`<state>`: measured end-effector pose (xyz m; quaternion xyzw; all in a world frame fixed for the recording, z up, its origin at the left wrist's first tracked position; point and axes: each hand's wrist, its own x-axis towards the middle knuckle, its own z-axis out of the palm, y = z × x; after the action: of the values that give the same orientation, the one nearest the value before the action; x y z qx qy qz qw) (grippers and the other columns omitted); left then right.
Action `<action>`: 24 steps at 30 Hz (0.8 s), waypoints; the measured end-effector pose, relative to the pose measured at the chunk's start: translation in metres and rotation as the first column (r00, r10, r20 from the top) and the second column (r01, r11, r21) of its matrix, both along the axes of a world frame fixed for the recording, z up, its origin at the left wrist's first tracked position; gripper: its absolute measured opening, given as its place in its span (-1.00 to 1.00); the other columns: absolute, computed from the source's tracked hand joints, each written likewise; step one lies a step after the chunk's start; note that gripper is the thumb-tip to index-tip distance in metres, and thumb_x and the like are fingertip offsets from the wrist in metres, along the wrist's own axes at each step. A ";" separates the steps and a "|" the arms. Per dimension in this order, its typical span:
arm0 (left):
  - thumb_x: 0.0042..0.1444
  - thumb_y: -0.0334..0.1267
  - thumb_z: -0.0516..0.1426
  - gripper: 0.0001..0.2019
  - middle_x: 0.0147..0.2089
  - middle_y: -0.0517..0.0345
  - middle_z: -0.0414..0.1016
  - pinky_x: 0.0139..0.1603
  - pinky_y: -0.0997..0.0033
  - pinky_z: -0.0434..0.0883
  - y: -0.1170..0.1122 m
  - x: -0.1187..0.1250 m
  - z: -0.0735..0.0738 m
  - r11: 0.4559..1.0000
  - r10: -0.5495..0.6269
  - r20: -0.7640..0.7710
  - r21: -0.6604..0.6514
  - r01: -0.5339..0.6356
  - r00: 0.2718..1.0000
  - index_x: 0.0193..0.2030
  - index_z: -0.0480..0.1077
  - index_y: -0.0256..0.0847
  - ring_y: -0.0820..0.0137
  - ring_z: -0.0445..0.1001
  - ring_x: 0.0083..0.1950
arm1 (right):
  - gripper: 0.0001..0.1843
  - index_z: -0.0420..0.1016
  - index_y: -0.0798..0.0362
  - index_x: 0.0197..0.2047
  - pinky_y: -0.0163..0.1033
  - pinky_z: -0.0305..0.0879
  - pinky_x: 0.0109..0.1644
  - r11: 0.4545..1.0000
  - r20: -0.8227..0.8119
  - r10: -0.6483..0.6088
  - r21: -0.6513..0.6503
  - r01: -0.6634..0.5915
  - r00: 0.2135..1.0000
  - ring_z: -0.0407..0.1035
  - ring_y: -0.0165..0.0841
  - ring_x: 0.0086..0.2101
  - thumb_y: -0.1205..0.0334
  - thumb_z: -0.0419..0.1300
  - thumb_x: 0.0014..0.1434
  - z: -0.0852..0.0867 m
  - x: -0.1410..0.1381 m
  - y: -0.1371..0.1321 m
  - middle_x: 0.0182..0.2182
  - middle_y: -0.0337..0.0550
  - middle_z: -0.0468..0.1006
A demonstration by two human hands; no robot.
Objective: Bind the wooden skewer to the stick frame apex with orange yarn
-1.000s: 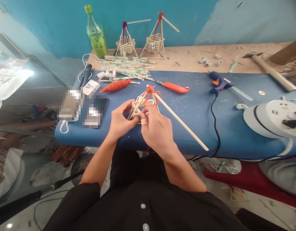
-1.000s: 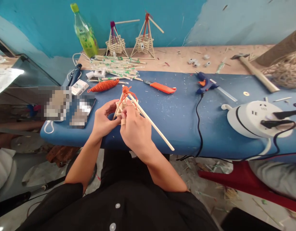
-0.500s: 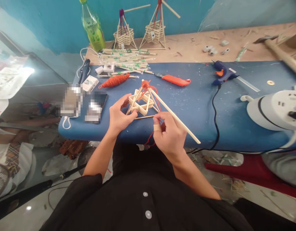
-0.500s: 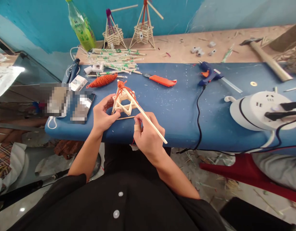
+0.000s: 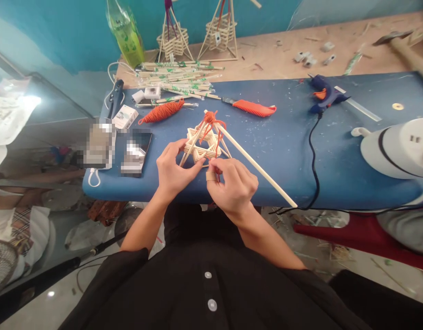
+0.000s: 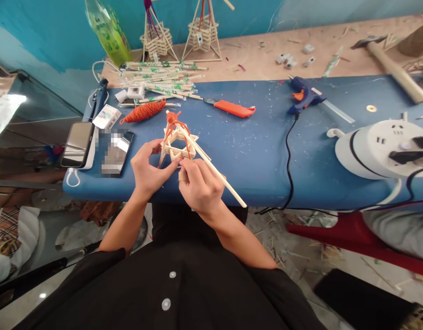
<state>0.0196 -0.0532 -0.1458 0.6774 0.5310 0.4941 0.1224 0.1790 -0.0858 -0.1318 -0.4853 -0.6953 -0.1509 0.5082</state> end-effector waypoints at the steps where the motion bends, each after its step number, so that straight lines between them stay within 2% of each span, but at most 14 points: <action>1: 0.09 -0.07 0.45 -0.54 -0.05 0.08 0.72 0.04 0.26 0.63 0.000 0.000 -0.001 1.000 -0.007 0.000 0.017 0.007 1.000 0.08 0.56 -0.18 0.31 0.67 -0.09 | -0.84 0.54 0.02 -0.19 -0.30 0.42 -0.27 1.000 0.023 0.001 0.029 -0.001 1.000 0.51 -0.42 -0.46 0.48 0.25 0.34 0.000 -0.002 0.002 -0.47 -0.27 0.64; 3: 0.11 -0.08 0.45 -0.55 -0.06 0.09 0.72 0.02 0.30 0.63 0.000 -0.002 -0.002 0.998 -0.026 0.004 0.050 0.026 1.000 0.09 0.57 -0.20 0.32 0.67 -0.10 | -0.82 0.52 0.05 -0.17 -0.28 0.41 -0.26 0.998 0.062 0.004 0.056 -0.008 0.998 0.52 -0.40 -0.45 0.53 0.28 0.31 -0.001 -0.006 0.006 -0.43 -0.24 0.67; 7: 0.13 -0.12 0.46 -0.56 -0.07 0.07 0.72 0.01 0.33 0.62 -0.001 -0.003 -0.005 0.994 -0.031 -0.023 0.104 0.033 0.999 0.10 0.56 -0.23 0.33 0.67 -0.10 | -0.78 0.50 0.06 -0.18 -0.27 0.38 -0.27 1.000 0.098 0.018 0.023 -0.021 0.995 0.53 -0.39 -0.41 0.59 0.28 0.27 -0.004 -0.007 0.010 -0.34 -0.20 0.72; 14: 0.21 0.00 0.44 -0.55 -0.04 0.04 0.74 0.03 0.29 0.64 -0.002 -0.001 -0.008 0.985 0.016 -0.105 0.171 0.002 0.994 0.11 0.54 -0.20 0.29 0.69 -0.05 | -0.80 0.56 0.05 -0.24 -0.29 0.37 -0.29 0.999 0.117 -0.043 -0.016 0.045 0.992 0.52 -0.40 -0.43 0.54 0.25 0.30 -0.008 -0.006 0.011 -0.42 -0.23 0.65; 19: 0.22 -0.11 0.43 -0.60 -0.09 0.03 0.73 0.02 0.29 0.63 -0.002 0.000 -0.009 0.971 0.036 -0.130 0.240 -0.004 0.991 0.10 0.54 -0.24 0.28 0.69 -0.08 | -0.77 0.65 0.10 -0.22 -0.28 0.45 -0.23 0.999 0.123 -0.009 -0.045 0.015 0.992 0.57 -0.38 -0.37 0.59 0.25 0.28 -0.005 -0.006 0.009 -0.36 -0.17 0.70; 24: 0.20 -0.19 0.43 -0.60 -0.09 0.03 0.73 0.02 0.27 0.62 -0.003 0.000 -0.010 0.965 0.031 -0.147 0.262 0.008 0.989 0.11 0.53 -0.24 0.27 0.68 -0.08 | -0.76 0.71 0.15 -0.16 -0.25 0.51 -0.17 0.991 0.149 0.015 -0.133 0.005 0.989 0.61 -0.33 -0.30 0.58 0.23 0.30 -0.002 -0.003 0.006 -0.30 -0.10 0.72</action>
<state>0.0198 -0.0560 -0.1557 0.7197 0.4726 0.5084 -0.0114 0.1762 -0.0797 -0.1343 -0.5036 -0.7413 -0.1389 0.4214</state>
